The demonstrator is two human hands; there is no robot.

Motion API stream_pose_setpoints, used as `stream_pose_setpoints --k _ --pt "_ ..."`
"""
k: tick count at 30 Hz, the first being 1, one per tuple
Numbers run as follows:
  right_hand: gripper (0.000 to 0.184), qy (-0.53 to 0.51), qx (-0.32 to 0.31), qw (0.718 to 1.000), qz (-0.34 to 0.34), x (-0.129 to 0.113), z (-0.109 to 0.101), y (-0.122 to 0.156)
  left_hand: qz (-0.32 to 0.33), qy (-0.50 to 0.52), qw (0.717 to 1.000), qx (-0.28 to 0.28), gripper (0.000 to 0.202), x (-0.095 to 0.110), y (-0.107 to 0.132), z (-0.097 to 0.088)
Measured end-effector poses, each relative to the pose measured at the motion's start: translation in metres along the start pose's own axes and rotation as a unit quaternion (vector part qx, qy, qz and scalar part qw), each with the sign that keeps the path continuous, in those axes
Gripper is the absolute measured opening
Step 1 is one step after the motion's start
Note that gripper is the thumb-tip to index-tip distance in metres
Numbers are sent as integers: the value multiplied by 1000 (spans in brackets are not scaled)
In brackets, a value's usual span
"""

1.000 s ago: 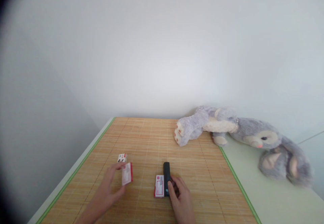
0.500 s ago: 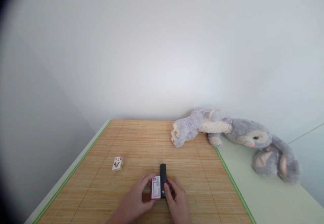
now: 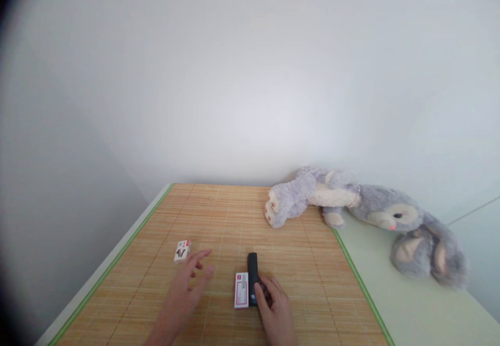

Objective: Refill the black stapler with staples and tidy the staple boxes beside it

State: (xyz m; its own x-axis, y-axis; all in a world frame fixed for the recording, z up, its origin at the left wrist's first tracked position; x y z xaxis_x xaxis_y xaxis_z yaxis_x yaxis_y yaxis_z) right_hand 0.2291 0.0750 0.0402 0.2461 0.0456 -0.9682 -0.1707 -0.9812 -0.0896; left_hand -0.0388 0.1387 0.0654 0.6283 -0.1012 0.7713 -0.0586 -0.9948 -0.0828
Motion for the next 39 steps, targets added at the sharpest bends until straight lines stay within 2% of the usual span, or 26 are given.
stream_pose_setpoints --k 2,3,5,6,7,9,14,17,20,25,26,28,30,31,33,35,37,39 --pt "45 -3 3 1000 -6 -1 0 0 -38 -31 992 119 46 -32 -25 -51" --pt "46 -4 5 1000 -7 -1 0 0 -63 -36 988 140 51 -48 -36 -67" --pt "46 -7 10 1000 -6 -1 1 0 -90 -13 990 110 56 -71 -57 -79" --pt "46 -7 10 1000 -5 0 1 0 -91 -1 992 88 56 -75 -64 -76" --pt "45 -7 8 1000 -2 0 1 0 -87 13 994 64 54 -75 -69 -67" --pt "45 -3 3 1000 2 2 2 -1 -69 36 997 24 49 -62 -73 -39" --pt "44 8 -14 1000 10 4 3 -1 -30 93 994 -43 44 -8 -64 47" --pt "44 12 -20 1000 12 3 6 -1 -17 112 992 -58 41 15 -57 75" --pt "42 8 -24 1000 11 1 7 -1 -13 115 992 -59 42 26 -49 83" --pt "42 31 4 999 -6 12 -6 6 -24 101 994 -22 52 28 -22 70" --pt "47 52 9 998 -14 16 -9 9 -38 104 994 -18 55 25 -13 69" --pt "69 115 -4 993 -38 26 -7 16 -82 139 986 -33 62 18 7 73" --pt "90 184 -45 980 -58 37 4 23 -123 203 969 -72 70 13 28 87" --pt "94 210 -66 973 -63 43 12 26 -136 235 958 -92 73 13 36 96" --pt "93 243 -91 964 -65 54 26 30 -141 269 946 -110 79 16 49 112" --pt "90 254 -100 960 -67 60 33 32 -136 261 951 -93 81 21 55 125" --pt "89 259 -94 959 -69 61 27 30 -129 237 960 -79 79 31 56 138" --pt "85 262 -79 959 -67 60 8 27 -119 231 962 -89 76 47 53 154"
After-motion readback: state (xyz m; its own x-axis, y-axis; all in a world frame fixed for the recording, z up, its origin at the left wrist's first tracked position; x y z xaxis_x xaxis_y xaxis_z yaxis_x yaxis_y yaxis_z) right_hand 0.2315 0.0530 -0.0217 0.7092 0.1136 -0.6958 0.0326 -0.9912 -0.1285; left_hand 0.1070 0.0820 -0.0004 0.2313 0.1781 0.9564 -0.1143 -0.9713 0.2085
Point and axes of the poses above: each hand's wrist, its own y-axis away from the middle knuckle, its own z-axis out of the palm, x = y × z, the point moved 6 cm from there along -y, towards the middle knuckle, and after that the axes turned 5 degrees about -y, right-handed, at the moved point
